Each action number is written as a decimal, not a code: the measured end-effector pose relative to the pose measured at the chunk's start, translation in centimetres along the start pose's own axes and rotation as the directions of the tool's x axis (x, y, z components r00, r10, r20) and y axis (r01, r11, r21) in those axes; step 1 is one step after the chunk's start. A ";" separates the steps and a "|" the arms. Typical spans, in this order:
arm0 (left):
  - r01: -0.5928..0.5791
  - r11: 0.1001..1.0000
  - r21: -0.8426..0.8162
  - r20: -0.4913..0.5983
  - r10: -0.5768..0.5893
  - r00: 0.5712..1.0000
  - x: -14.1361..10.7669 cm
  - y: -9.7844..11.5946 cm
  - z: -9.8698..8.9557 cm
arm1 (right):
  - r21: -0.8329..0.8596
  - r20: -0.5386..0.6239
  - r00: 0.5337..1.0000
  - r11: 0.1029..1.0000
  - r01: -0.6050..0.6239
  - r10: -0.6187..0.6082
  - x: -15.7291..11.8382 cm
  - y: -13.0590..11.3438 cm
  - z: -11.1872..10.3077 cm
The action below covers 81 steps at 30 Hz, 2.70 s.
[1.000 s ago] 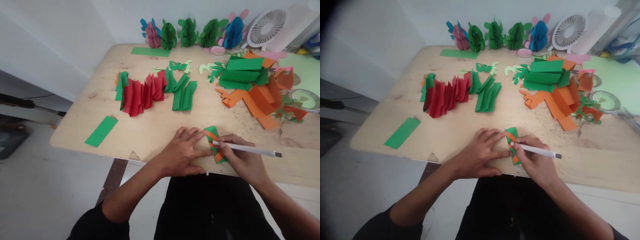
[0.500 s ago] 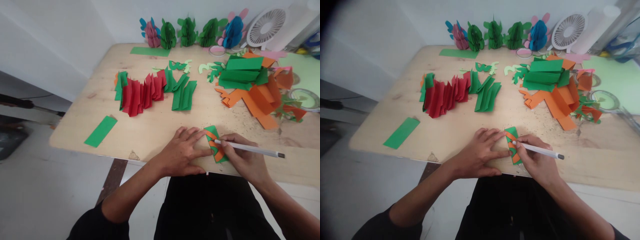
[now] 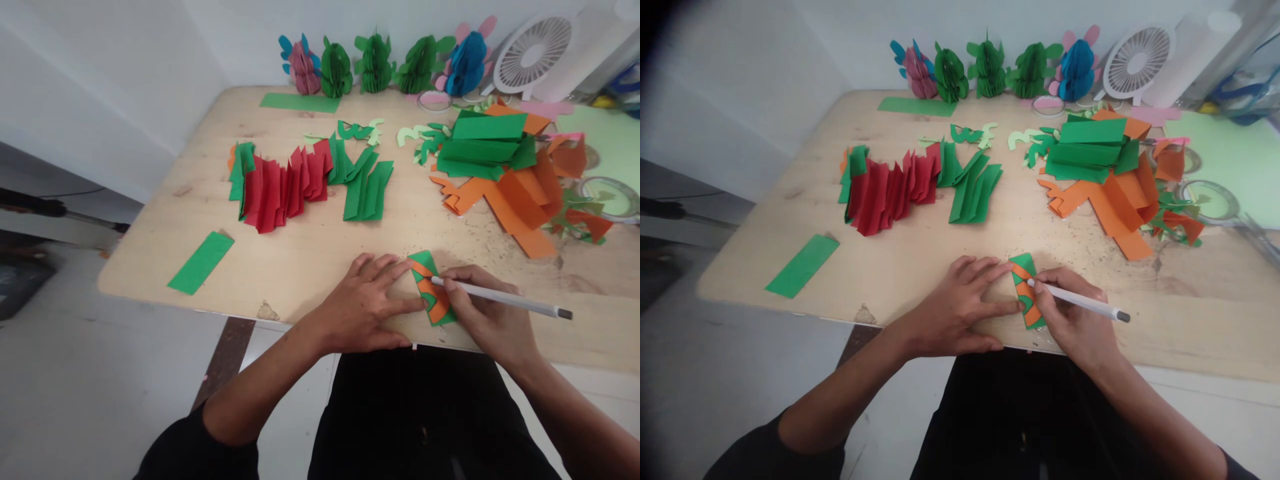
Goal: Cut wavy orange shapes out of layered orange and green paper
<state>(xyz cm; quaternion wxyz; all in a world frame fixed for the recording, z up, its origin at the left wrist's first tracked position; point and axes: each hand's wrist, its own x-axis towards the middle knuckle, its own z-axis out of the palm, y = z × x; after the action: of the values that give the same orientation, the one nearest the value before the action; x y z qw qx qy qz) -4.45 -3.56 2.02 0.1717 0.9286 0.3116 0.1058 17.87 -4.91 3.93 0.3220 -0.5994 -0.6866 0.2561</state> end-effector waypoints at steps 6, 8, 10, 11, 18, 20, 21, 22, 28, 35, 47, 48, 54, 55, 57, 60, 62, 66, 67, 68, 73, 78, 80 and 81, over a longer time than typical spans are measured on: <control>-0.001 1.000 0.001 -0.002 0.001 1.000 0.0 0.0 0.0 | -0.026 -0.004 0.999 0.999 0.040 -0.041 0.1 -0.1 0.1; 0.001 1.000 0.000 -0.002 -0.001 1.000 0.0 0.0 0.0 | -0.034 -0.008 0.999 0.998 0.044 -0.045 0.1 -0.1 0.0; 0.003 1.000 0.001 -0.004 -0.003 1.000 0.0 0.0 0.0 | -0.039 -0.008 0.999 0.998 0.046 -0.047 0.0 -0.1 0.0; 0.003 1.000 0.003 -0.006 -0.003 1.000 0.0 0.0 0.1 | -0.041 -0.010 0.999 0.998 0.046 -0.047 0.0 -0.1 -0.1; 0.006 1.000 0.009 0.005 -0.006 1.000 0.0 0.1 0.0 | -0.038 -0.015 0.999 0.998 0.051 -0.052 0.0 0.1 0.1; 0.008 1.000 0.009 0.004 -0.008 1.000 0.0 0.1 -0.1 | -0.030 -0.012 0.998 0.998 0.055 -0.055 0.1 0.0 0.2; 0.006 1.000 0.009 0.003 -0.006 1.000 0.0 0.1 -0.1 | -0.026 -0.008 0.999 0.998 0.052 -0.053 0.2 -0.1 0.2; 0.004 1.000 0.009 0.001 -0.004 1.000 0.0 0.1 -0.1 | -0.023 -0.005 0.999 0.999 0.048 -0.048 0.2 -0.2 0.3; -0.001 1.000 0.010 -0.001 0.001 1.000 0.0 0.1 -0.1 | -0.041 -0.001 0.999 0.998 0.045 -0.045 0.1 -0.3 0.0; -0.002 1.000 0.007 -0.016 0.002 1.000 0.0 0.0 0.2 | -0.049 -0.029 0.997 0.996 0.075 -0.076 0.1 -0.2 0.1; -0.001 1.000 0.006 -0.007 0.001 1.000 0.0 0.0 0.0 | -0.048 -0.054 0.991 0.992 0.119 -0.122 -1.2 0.0 -0.6; -0.001 1.000 0.009 -0.006 0.002 1.000 0.0 0.0 0.0 | -0.045 -0.048 0.988 0.989 0.142 -0.144 -1.5 0.0 -0.7; -0.008 1.000 0.026 -0.002 0.008 1.000 0.0 0.0 0.2 | -0.116 0.008 0.926 0.920 0.375 -0.377 -2.2 0.6 -0.6; -0.009 0.999 0.031 -0.003 0.009 1.000 0.0 0.0 0.2 | -0.146 0.008 0.916 0.906 0.398 -0.402 -2.3 0.7 -0.6; -0.010 0.999 0.040 -0.001 0.010 1.000 0.0 0.0 0.3 | -0.191 0.003 0.895 0.878 0.439 -0.447 -2.5 0.9 -0.4; -0.010 0.999 0.050 0.003 0.010 1.000 0.0 0.0 0.2 | -0.212 -0.009 0.880 0.861 0.463 -0.476 -2.7 1.2 -0.3; -0.012 0.998 0.057 0.008 0.011 1.000 0.0 0.1 0.2 | -0.202 -0.022 0.882 0.866 0.458 -0.472 -2.9 1.4 -0.2; -0.012 0.998 0.068 0.026 0.010 1.000 0.1 0.1 0.2 | -0.177 -0.053 0.879 0.870 0.460 -0.475 -3.0 1.8 -0.1; -0.009 0.997 0.070 0.029 0.007 1.000 0.1 0.1 0.2 | -0.175 -0.056 0.875 0.868 0.465 -0.481 -3.0 1.8 0.0; -0.007 0.997 0.072 0.031 0.005 1.000 0.0 0.1 0.2 | -0.172 -0.055 0.872 0.865 0.472 -0.487 -3.0 1.8 0.0; -0.014 0.997 0.081 0.031 0.011 0.999 0.0 0.1 0.2 | -0.155 -0.070 0.865 0.862 0.482 -0.496 -2.9 1.9 0.2; -0.010 0.996 0.083 0.039 0.007 0.999 0.1 0.2 0.1 | -0.147 -0.084 0.859 0.859 0.490 -0.504 -3.0 2.3 0.3; -0.005 0.997 0.082 0.046 0.001 0.999 0.2 0.3 0.0 | -0.143 -0.085 0.855 0.856 0.497 -0.511 -3.0 2.4 0.3; -0.001 0.997 0.081 0.050 -0.003 0.999 0.2 0.3 0.0 | -0.141 -0.086 0.854 0.855 0.499 -0.513 -3.0 2.4 0.3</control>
<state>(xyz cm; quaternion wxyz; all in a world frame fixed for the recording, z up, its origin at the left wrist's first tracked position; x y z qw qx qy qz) -4.15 -3.69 2.13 0.1417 0.9370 0.3115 0.0698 19.46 -7.49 1.51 0.3844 -0.4291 -0.8128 0.0863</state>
